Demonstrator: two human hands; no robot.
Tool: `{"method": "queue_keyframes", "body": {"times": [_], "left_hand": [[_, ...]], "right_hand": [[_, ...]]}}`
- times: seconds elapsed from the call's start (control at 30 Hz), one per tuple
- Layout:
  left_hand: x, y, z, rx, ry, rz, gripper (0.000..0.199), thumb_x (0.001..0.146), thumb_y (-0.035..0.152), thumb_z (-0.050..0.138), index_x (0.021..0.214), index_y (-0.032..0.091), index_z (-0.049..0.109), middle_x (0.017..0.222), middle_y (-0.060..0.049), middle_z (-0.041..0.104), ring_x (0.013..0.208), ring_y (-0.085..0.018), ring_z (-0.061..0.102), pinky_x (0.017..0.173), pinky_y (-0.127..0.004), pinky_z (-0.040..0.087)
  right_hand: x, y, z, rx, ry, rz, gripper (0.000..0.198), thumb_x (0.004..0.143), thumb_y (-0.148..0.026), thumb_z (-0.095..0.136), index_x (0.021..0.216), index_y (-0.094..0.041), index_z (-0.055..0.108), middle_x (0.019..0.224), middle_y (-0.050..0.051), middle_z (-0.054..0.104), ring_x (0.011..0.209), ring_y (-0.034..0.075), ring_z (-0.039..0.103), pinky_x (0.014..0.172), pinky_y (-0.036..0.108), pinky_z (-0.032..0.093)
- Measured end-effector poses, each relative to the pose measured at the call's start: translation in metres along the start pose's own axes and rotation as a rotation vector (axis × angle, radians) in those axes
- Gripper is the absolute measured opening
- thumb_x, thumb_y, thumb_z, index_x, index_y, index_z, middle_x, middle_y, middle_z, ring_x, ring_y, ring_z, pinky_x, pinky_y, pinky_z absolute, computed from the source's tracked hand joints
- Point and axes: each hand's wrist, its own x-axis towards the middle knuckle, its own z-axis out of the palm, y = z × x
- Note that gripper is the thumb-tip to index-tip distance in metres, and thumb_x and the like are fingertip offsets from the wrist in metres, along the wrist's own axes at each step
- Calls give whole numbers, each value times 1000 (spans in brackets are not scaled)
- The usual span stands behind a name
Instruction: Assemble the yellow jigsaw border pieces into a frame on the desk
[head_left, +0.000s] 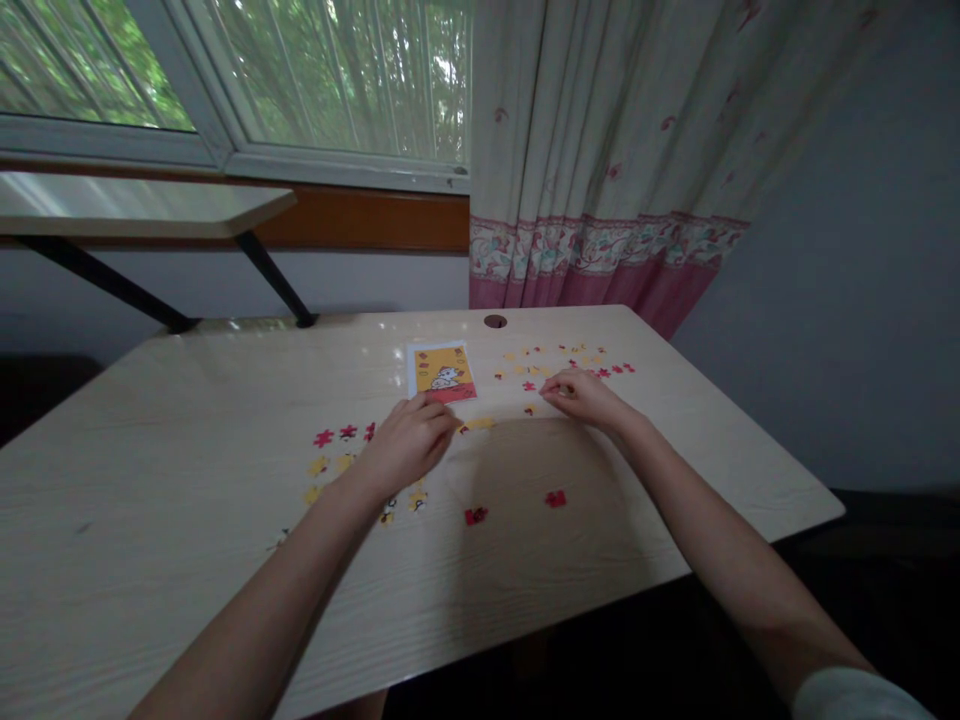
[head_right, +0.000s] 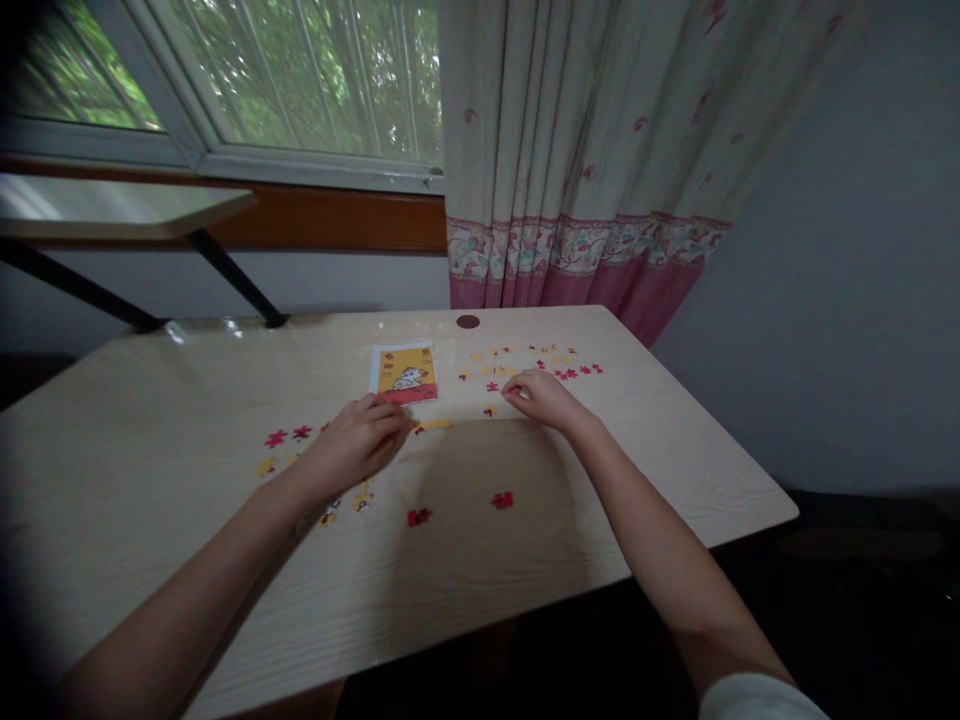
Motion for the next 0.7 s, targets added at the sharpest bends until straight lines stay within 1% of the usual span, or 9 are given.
{"method": "queue_keyframes", "body": {"times": [0.13, 0.27, 0.43, 0.57, 0.7], "left_hand": [[1, 3, 4, -27, 1, 37, 27, 92, 21, 41, 102, 17, 67, 95, -9, 64, 92, -23, 51, 80, -37, 41], [2, 4, 7, -35, -5, 52, 29, 92, 23, 40, 103, 18, 67, 97, -9, 64, 90, -22, 51, 79, -37, 42], [2, 5, 8, -24, -5, 47, 29, 93, 24, 40, 103, 16, 67, 96, -10, 64, 88, -23, 50, 78, -38, 43], [2, 6, 8, -19, -22, 40, 28, 92, 22, 42, 103, 16, 66, 96, -9, 63, 90, -23, 50, 79, -38, 42], [2, 5, 7, -23, 5, 28, 27, 92, 23, 42, 103, 17, 66, 96, -9, 63, 90, -23, 50, 79, -38, 42]], "right_hand": [[1, -4, 11, 67, -69, -24, 18, 80, -23, 60, 95, -17, 69, 83, 5, 65, 72, 13, 55, 70, 26, 40], [3, -10, 18, 87, -95, -66, 22, 79, -25, 63, 98, -17, 68, 87, 6, 63, 79, 14, 55, 73, 27, 41], [2, -12, 17, 87, -110, -64, 18, 78, -22, 64, 94, -17, 69, 88, 7, 63, 84, 15, 56, 78, 29, 42], [3, -13, 16, 81, -116, -59, 18, 78, -24, 65, 94, -17, 69, 87, 6, 62, 80, 14, 54, 73, 27, 41], [3, -14, 15, 65, -134, -60, 19, 79, -24, 64, 95, -15, 69, 84, 6, 61, 72, 12, 51, 67, 25, 39]]}}
